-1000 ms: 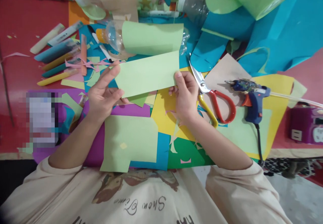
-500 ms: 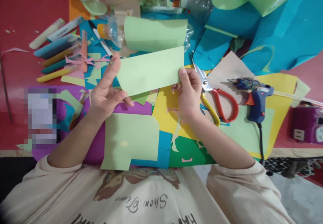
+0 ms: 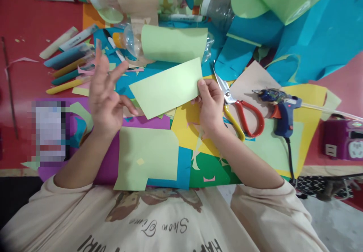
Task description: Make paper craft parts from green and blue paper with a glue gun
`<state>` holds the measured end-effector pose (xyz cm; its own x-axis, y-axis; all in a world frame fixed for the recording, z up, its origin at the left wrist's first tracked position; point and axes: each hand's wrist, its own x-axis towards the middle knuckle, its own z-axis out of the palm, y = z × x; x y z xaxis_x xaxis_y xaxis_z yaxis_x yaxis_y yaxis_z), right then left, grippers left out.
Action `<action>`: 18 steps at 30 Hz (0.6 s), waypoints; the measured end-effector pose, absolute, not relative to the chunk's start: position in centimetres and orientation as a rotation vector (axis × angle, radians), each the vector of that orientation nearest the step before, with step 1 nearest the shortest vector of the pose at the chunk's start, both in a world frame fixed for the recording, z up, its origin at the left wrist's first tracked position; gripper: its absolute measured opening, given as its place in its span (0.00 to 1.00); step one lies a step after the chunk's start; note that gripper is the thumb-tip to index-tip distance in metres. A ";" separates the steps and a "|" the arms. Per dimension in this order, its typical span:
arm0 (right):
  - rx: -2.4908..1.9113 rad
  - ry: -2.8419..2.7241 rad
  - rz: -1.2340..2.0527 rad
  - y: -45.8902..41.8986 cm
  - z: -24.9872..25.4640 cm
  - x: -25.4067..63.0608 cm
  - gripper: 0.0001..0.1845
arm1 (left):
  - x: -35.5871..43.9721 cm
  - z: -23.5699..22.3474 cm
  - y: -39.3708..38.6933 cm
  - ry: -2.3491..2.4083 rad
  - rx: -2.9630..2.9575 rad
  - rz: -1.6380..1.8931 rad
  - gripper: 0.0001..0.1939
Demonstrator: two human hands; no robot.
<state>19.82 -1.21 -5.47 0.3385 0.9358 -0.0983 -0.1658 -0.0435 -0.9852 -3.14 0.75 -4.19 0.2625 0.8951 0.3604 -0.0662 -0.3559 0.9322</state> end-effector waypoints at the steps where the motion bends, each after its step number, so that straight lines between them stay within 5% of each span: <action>1: -1.323 -0.860 1.120 -1.2 -5.0 20.0 0.16 | -3.2 -4.1 0.8 0.836 1.550 1.375 0.19; 5: -1.415 -1.400 1.365 -1.1 -2.6 20.8 0.15 | -2.9 -3.9 0.5 0.881 1.613 1.554 0.13; 10: -1.495 -1.871 1.281 0.1 -0.6 21.2 0.11 | -2.3 -2.3 -0.8 0.852 1.949 1.313 0.13; 18: -1.468 -1.510 1.562 3.1 -0.7 21.3 0.11 | -1.8 -2.0 -2.2 0.865 2.084 1.233 0.12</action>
